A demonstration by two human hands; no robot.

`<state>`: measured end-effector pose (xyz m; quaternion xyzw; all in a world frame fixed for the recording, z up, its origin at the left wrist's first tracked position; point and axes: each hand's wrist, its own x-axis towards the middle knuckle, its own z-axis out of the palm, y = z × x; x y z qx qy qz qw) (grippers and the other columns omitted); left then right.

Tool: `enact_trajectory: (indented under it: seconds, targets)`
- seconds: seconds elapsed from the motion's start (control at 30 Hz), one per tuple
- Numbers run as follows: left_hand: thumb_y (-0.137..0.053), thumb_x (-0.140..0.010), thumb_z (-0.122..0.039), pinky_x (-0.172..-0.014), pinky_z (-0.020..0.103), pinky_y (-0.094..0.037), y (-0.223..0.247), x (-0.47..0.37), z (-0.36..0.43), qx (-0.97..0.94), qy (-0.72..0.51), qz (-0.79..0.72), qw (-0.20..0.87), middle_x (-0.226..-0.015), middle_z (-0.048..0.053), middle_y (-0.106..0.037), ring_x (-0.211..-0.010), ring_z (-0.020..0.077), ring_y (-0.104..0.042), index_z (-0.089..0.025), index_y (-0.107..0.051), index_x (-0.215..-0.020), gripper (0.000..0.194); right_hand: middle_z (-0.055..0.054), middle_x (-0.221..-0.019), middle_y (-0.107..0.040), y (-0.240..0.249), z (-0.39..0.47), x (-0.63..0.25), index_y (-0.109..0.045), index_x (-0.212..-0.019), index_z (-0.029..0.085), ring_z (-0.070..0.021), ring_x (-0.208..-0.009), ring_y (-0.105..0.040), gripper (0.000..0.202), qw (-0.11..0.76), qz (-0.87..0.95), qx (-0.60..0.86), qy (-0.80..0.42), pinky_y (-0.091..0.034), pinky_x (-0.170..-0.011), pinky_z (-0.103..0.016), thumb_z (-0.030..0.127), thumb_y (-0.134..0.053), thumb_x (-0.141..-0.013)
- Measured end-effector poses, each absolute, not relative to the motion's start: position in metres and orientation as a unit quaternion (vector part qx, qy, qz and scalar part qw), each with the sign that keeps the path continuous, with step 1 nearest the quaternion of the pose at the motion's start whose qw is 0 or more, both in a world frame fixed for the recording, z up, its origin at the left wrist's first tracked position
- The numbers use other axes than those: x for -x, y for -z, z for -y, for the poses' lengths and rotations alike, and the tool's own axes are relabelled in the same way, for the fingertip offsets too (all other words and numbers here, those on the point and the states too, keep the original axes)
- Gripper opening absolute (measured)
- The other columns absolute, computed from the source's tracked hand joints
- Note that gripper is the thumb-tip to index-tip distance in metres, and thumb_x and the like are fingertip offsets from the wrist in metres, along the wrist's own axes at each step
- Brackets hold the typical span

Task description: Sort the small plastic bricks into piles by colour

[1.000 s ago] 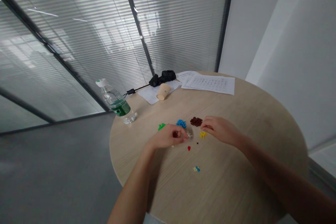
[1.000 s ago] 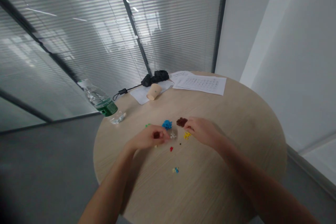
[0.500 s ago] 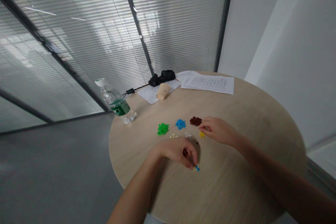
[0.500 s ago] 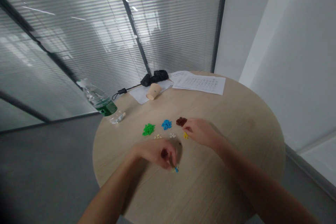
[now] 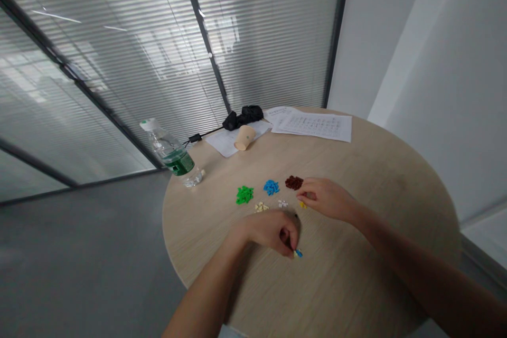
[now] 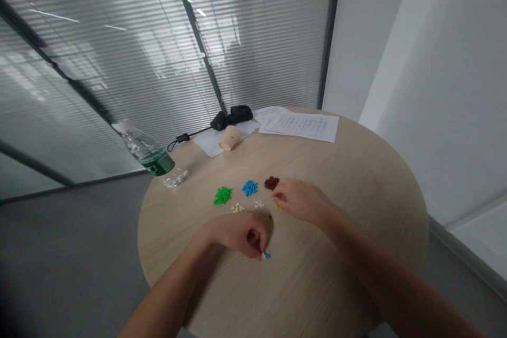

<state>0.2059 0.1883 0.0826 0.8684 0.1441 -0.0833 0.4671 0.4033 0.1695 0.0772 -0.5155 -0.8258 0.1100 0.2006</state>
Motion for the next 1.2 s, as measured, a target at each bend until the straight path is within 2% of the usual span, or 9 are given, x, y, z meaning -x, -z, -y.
enact_trajectory:
  seconds: [0.33, 0.53, 0.7, 0.8, 0.93, 1.1, 1.2]
  targets:
    - [-0.069, -0.066, -0.016, -0.05, 0.016, -0.036, -0.082, -0.208, -0.188, -0.869, 0.08, -0.139, 0.468, -0.056, -0.004, -0.054, -0.049, 0.0046, -0.047, -0.013, -0.065, -0.073, 0.009, -0.002, -0.075, -0.064, -0.082, -0.163, -0.398, -0.067, -0.077, 0.017, -0.012, -0.069, -0.054, 0.016, 0.211, 0.865, 0.427, -0.16, -0.037, -0.063, -0.022, 0.014, -0.052, -0.077]
    - [-0.066, -0.067, -0.013, -0.049, 0.015, -0.034, -0.082, -0.207, -0.188, -0.878, 0.088, -0.128, 0.452, -0.053, -0.006, -0.053, -0.048, 0.0044, -0.045, -0.014, -0.066, -0.073, 0.005, 0.002, -0.06, -0.059, -0.079, -0.153, -0.398, -0.068, -0.073, 0.017, -0.0076, -0.052, -0.05, 0.013, 0.129, 0.878, 0.363, -0.284, -0.036, -0.052, -0.018, 0.014, -0.056, -0.068]
    - [-0.065, -0.065, -0.01, -0.05, 0.016, -0.034, -0.084, -0.206, -0.188, -0.881, 0.089, -0.154, 0.439, -0.053, -0.006, -0.053, -0.048, 0.0044, -0.044, -0.014, -0.067, -0.071, 0.008, 0.003, -0.057, -0.058, -0.083, -0.146, -0.394, -0.069, -0.073, 0.017, -0.0071, -0.05, -0.05, 0.01, 0.095, 0.865, 0.346, -0.352, -0.036, -0.049, -0.016, 0.017, -0.061, -0.066]
    - [-0.063, -0.064, -0.009, -0.051, 0.016, -0.034, -0.089, -0.199, -0.192, -0.875, 0.078, -0.191, 0.439, -0.056, -0.004, -0.056, -0.051, 0.0052, -0.046, -0.015, -0.067, -0.071, 0.009, 0.003, -0.06, -0.06, -0.086, -0.142, -0.389, -0.07, -0.08, 0.018, -0.007, -0.052, -0.051, 0.014, 0.084, 0.876, 0.31, -0.359, -0.037, -0.051, -0.016, 0.02, -0.063, -0.068]
    - [-0.061, -0.067, -0.021, -0.05, 0.016, -0.032, -0.103, -0.179, -0.203, -0.867, 0.031, -0.284, 0.408, -0.056, -0.004, -0.054, -0.052, 0.0064, -0.044, -0.014, -0.066, -0.076, 0.012, 0.003, -0.061, -0.06, -0.082, -0.142, -0.384, -0.07, -0.084, 0.018, -0.0067, -0.052, -0.051, 0.017, 0.079, 0.888, 0.298, -0.342, -0.035, -0.05, -0.016, 0.022, -0.066, -0.068]
    - [-0.056, -0.069, -0.024, -0.049, 0.017, -0.03, -0.11, -0.159, -0.215, -0.857, -0.002, -0.38, 0.349, -0.055, -0.005, -0.05, -0.05, 0.0067, -0.041, -0.015, -0.065, -0.075, 0.014, 0.004, -0.061, -0.06, -0.074, -0.142, -0.379, -0.068, -0.08, 0.018, -0.0072, -0.054, -0.053, 0.017, 0.083, 0.895, 0.296, -0.323, -0.036, -0.053, -0.017, 0.029, -0.068, -0.067]
    - [-0.054, -0.068, -0.024, -0.048, 0.018, -0.03, -0.106, -0.156, -0.218, -0.861, 0.009, -0.395, 0.32, -0.055, -0.004, -0.051, -0.05, 0.0074, -0.042, -0.015, -0.065, -0.075, 0.015, 0.004, -0.062, -0.061, -0.07, -0.141, -0.377, -0.067, -0.075, 0.018, -0.0077, -0.055, -0.054, 0.012, 0.088, 0.9, 0.304, -0.3, -0.036, -0.055, -0.017, 0.027, -0.066, -0.068]
